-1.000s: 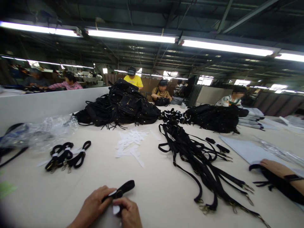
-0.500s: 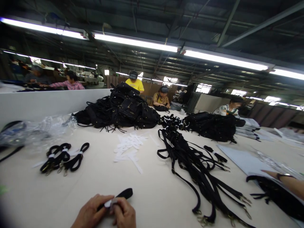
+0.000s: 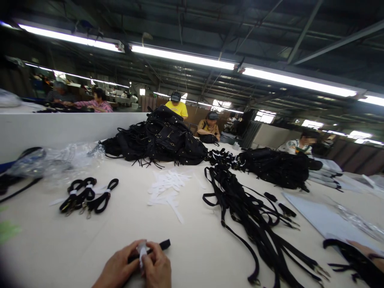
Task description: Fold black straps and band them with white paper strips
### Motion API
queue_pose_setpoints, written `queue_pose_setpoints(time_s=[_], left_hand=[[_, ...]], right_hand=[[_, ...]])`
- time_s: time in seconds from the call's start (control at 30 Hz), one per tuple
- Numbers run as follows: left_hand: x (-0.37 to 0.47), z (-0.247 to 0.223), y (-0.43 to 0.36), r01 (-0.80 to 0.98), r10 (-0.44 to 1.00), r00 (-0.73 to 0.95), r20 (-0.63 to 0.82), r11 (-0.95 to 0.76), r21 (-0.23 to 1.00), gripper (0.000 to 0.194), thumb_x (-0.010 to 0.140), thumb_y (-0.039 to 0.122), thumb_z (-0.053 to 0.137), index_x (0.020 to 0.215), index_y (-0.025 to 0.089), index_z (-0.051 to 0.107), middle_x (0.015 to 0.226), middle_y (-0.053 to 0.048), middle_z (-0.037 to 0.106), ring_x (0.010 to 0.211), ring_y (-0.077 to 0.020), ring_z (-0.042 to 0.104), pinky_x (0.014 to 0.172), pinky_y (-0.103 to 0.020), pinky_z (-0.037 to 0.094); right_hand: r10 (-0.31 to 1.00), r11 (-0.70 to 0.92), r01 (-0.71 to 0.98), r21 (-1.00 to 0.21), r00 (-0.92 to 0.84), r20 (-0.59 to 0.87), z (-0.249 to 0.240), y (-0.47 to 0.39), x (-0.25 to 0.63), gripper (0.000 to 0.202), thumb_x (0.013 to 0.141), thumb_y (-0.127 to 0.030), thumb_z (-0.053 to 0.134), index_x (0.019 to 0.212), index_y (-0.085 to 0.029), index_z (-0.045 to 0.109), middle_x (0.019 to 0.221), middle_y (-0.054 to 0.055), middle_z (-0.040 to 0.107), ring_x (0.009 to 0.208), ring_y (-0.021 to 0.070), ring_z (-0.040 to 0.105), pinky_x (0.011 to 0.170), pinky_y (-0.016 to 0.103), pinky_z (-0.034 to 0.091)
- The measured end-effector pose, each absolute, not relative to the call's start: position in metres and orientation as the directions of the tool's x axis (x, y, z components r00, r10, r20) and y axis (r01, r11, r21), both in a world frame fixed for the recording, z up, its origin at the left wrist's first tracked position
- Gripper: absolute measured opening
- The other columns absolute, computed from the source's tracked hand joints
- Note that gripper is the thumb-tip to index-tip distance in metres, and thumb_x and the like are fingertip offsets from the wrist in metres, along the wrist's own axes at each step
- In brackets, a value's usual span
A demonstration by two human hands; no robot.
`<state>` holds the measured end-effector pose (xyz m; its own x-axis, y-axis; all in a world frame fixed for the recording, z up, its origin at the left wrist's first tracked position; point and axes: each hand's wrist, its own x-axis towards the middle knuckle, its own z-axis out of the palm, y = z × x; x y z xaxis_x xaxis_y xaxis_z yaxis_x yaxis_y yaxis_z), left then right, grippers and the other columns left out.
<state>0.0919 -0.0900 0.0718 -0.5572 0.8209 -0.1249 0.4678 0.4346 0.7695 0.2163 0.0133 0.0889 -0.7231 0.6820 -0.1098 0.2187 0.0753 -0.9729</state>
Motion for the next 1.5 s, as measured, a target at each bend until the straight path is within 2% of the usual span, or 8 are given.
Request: queue_pose_setpoints(time_s=[0.2, 0.57, 0.87, 1.03, 1.17, 1.27, 1.43, 1.5], left_hand=[[0.098, 0.068, -0.093, 0.561, 0.816, -0.572, -0.084, 0.464, 0.685, 0.048, 0.082, 0.03, 0.053, 0.13, 0.035, 0.056, 0.119, -0.004, 0.07, 0.106, -0.0234, 0.065, 0.096, -0.034, 0.047], [0.101, 0.064, -0.097, 0.562, 0.825, -0.565, -0.012, 0.395, 0.726, 0.043, 0.084, 0.03, 0.054, 0.126, 0.031, 0.058, 0.122, -0.003, 0.069, 0.108, -0.0234, 0.062, 0.097, -0.035, 0.046], [0.099, 0.054, -0.096, 0.562, 0.824, -0.567, 0.003, 0.385, 0.732, 0.04, 0.082, 0.027, 0.055, 0.122, 0.031, 0.06, 0.116, -0.003, 0.07, 0.105, -0.0232, 0.063, 0.097, -0.036, 0.045], [0.1, 0.056, -0.096, 0.567, 0.824, -0.567, 0.013, 0.379, 0.732, 0.041, 0.082, 0.026, 0.054, 0.122, 0.032, 0.06, 0.115, -0.003, 0.071, 0.104, -0.0239, 0.063, 0.097, -0.038, 0.045], [0.101, 0.056, -0.097, 0.574, 0.834, -0.551, 0.017, 0.364, 0.733, 0.044, 0.082, 0.023, 0.053, 0.125, 0.033, 0.059, 0.118, -0.003, 0.07, 0.104, -0.0238, 0.062, 0.097, -0.038, 0.044], [0.101, 0.055, -0.097, 0.575, 0.833, -0.552, 0.028, 0.356, 0.736, 0.046, 0.082, 0.022, 0.053, 0.127, 0.032, 0.058, 0.119, -0.003, 0.069, 0.107, -0.0237, 0.062, 0.098, -0.038, 0.044], [0.102, 0.057, -0.099, 0.578, 0.831, -0.554, 0.051, 0.339, 0.742, 0.044, 0.084, 0.025, 0.053, 0.127, 0.032, 0.057, 0.119, -0.004, 0.069, 0.106, -0.0237, 0.062, 0.097, -0.038, 0.045], [0.102, 0.058, -0.1, 0.577, 0.831, -0.554, 0.059, 0.332, 0.746, 0.043, 0.085, 0.026, 0.053, 0.127, 0.031, 0.057, 0.119, -0.004, 0.069, 0.106, -0.0238, 0.062, 0.096, -0.038, 0.046]], right_hand=[[0.651, 0.051, 0.278, -0.959, -0.738, -0.179, 0.102, 0.016, 0.213, 0.024, 0.072, -0.027, 0.057, 0.09, -0.018, 0.07, 0.055, -0.003, 0.057, 0.048, 0.0108, 0.052, 0.05, 0.022, 0.041], [0.658, 0.066, 0.374, -0.925, -0.714, -0.242, 0.105, 0.016, 0.212, 0.019, 0.07, -0.03, 0.061, 0.083, -0.018, 0.068, 0.051, -0.003, 0.058, 0.044, 0.0091, 0.05, 0.047, 0.02, 0.037], [0.584, -0.135, 0.274, -0.952, -0.755, -0.299, 0.103, 0.019, 0.215, 0.034, 0.064, -0.04, 0.065, 0.087, -0.015, 0.066, 0.054, -0.001, 0.061, 0.042, 0.008, 0.047, 0.041, 0.019, 0.032], [0.599, -0.147, 0.268, -0.952, -0.742, -0.301, 0.102, 0.017, 0.211, 0.032, 0.064, -0.035, 0.062, 0.087, -0.014, 0.065, 0.053, -0.002, 0.059, 0.041, 0.0073, 0.047, 0.041, 0.019, 0.032], [0.633, -0.113, 0.293, -0.949, -0.715, -0.296, 0.099, 0.017, 0.207, 0.025, 0.065, -0.029, 0.057, 0.085, -0.015, 0.064, 0.05, -0.004, 0.055, 0.04, 0.0078, 0.046, 0.04, 0.019, 0.031], [0.65, -0.068, 0.33, -0.942, -0.701, -0.293, 0.101, 0.016, 0.206, 0.027, 0.067, -0.026, 0.053, 0.091, -0.016, 0.061, 0.05, -0.005, 0.054, 0.04, 0.0083, 0.046, 0.039, 0.019, 0.031], [0.683, 0.191, 0.443, -0.876, -0.701, -0.205, 0.115, 0.014, 0.204, 0.046, 0.069, -0.019, 0.051, 0.114, -0.021, 0.058, 0.055, -0.006, 0.059, 0.044, 0.0105, 0.053, 0.048, 0.021, 0.04], [0.689, 0.271, 0.474, -0.838, -0.704, -0.175, 0.12, 0.012, 0.201, 0.047, 0.071, -0.019, 0.053, 0.117, -0.023, 0.059, 0.059, -0.005, 0.063, 0.05, 0.0118, 0.057, 0.054, 0.022, 0.042]])
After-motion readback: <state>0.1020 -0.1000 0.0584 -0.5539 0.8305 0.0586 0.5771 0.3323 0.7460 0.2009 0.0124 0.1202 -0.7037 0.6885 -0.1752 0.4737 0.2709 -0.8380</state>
